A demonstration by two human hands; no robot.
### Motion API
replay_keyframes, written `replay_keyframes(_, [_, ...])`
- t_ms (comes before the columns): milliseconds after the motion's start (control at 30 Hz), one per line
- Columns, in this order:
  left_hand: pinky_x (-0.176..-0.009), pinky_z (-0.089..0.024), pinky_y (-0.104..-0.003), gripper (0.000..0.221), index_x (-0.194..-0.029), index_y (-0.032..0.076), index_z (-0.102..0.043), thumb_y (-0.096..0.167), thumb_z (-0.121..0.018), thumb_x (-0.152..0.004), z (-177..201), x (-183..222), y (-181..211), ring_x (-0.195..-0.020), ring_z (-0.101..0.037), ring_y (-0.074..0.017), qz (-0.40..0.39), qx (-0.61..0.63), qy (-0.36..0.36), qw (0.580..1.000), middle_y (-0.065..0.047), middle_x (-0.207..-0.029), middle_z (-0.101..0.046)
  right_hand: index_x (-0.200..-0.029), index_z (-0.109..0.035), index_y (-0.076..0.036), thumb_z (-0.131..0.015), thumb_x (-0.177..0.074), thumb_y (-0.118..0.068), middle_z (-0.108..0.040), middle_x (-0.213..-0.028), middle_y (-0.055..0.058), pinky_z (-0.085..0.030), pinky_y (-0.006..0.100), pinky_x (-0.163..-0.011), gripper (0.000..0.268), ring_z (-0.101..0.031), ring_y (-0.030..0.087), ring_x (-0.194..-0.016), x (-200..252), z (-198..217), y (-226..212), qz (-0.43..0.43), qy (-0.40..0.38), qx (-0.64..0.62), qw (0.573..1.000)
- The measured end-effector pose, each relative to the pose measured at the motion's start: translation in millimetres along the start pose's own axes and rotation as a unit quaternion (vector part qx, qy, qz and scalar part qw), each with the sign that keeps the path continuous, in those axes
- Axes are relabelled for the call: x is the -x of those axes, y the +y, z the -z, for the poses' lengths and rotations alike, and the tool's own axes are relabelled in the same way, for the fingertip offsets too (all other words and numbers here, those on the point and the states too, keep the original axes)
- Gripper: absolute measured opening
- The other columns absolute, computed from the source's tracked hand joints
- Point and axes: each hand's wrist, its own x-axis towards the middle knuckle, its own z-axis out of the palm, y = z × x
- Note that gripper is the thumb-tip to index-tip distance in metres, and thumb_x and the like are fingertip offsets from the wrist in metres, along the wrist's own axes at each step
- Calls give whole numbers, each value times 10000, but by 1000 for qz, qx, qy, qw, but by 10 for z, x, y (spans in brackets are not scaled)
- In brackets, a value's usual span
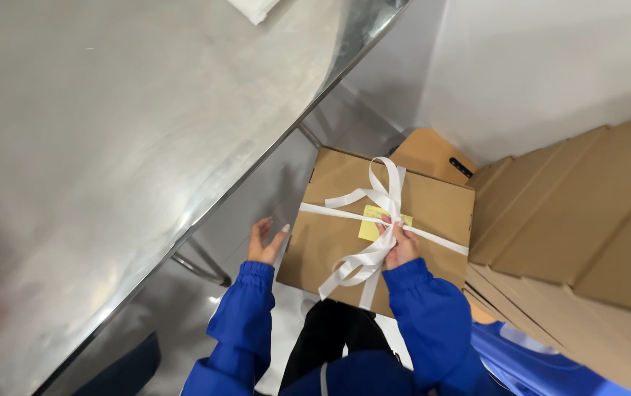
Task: Unpacking a garment from a box, hanging it on a rack, and re-stacking the empty box.
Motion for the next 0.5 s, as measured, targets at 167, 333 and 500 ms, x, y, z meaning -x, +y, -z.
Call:
replay_keyframes(167, [-1181,-344,-580,1013,-1535,126,-363,595,-851,-782,281,587,236,-1435,-414,-410,112,24,-50,992,-249,-1537,-427,-1314,-580,9,-621,-1021,-176,-642,-1263,296,-533,435,-1057,349,-655,401,-1162,1050,-290,-487,0,-32,49,998])
replay_keyframes(333, [-1108,-386,-619,1082,-1586,141,-292,729,-774,-817,336,708,330,-1384,-481,-428,125,57,-102,985,-250,-1516,-462,-1289,-589,12,-650,-1004,-211,-663,-1221,300,-574,414,-975,367,-699,374,-1082,1746,-604,-940,21,-75,90,993])
replay_keyframes(500, [-1213,-318,-522,1106,-1577,53,-331,721,-718,-785,434,1925,2006,-1464,-363,-403,119,70,-178,974,-275,-1587,-355,-1263,-592,7,-644,-1003,-249,-693,-1170,272,-611,352,-867,369,-736,319,-987,2489,-1050,-1489,59,-114,150,980])
